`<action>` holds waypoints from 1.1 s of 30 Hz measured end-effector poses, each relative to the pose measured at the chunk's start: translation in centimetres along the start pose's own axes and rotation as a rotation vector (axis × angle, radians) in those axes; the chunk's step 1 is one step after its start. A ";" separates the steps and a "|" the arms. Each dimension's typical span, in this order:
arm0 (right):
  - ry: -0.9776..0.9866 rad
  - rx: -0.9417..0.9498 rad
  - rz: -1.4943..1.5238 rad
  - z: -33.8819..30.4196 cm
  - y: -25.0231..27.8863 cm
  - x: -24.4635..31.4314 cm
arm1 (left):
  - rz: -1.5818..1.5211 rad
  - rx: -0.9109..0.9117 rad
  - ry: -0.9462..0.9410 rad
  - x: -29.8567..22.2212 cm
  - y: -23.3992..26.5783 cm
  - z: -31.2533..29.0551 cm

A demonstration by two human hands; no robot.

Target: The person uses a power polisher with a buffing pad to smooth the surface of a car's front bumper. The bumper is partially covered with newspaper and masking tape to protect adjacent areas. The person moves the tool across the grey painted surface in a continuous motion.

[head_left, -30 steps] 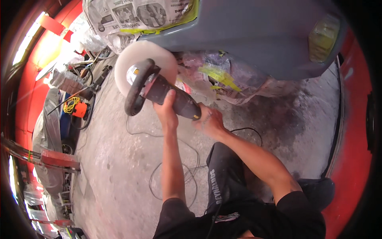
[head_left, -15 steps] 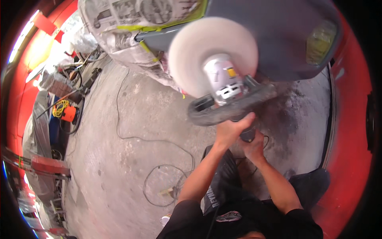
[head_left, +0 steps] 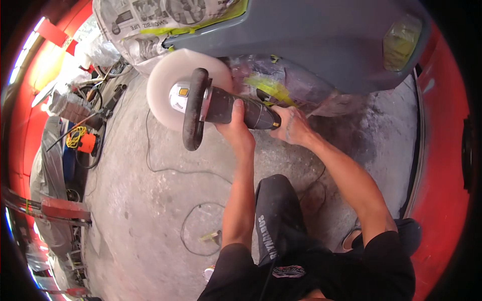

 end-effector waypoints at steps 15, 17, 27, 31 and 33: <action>-0.249 -0.200 -0.009 -15.4 9.7 -14.6 | 0.229 0.575 0.421 7.5 -13.8 -18.7; -0.285 -0.351 0.193 -19.4 8.9 -19.6 | 0.262 0.773 0.380 8.9 -15.6 -20.8; -0.459 -0.401 0.684 -22.3 1.7 -18.0 | 0.542 0.863 0.254 8.2 -15.5 -21.0; -0.298 -0.309 0.697 -21.3 0.4 -17.9 | 0.480 0.643 0.317 4.7 -15.9 -21.1; -0.240 -0.322 0.822 -20.3 1.2 -16.0 | 0.571 0.651 0.225 3.8 -16.5 -20.6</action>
Point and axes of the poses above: each hand's wrist, its own z-axis towards the middle knuckle, its own y-axis out of the back of the hand, x = y × z, the point moved 8 cm from there along z, towards the middle knuckle
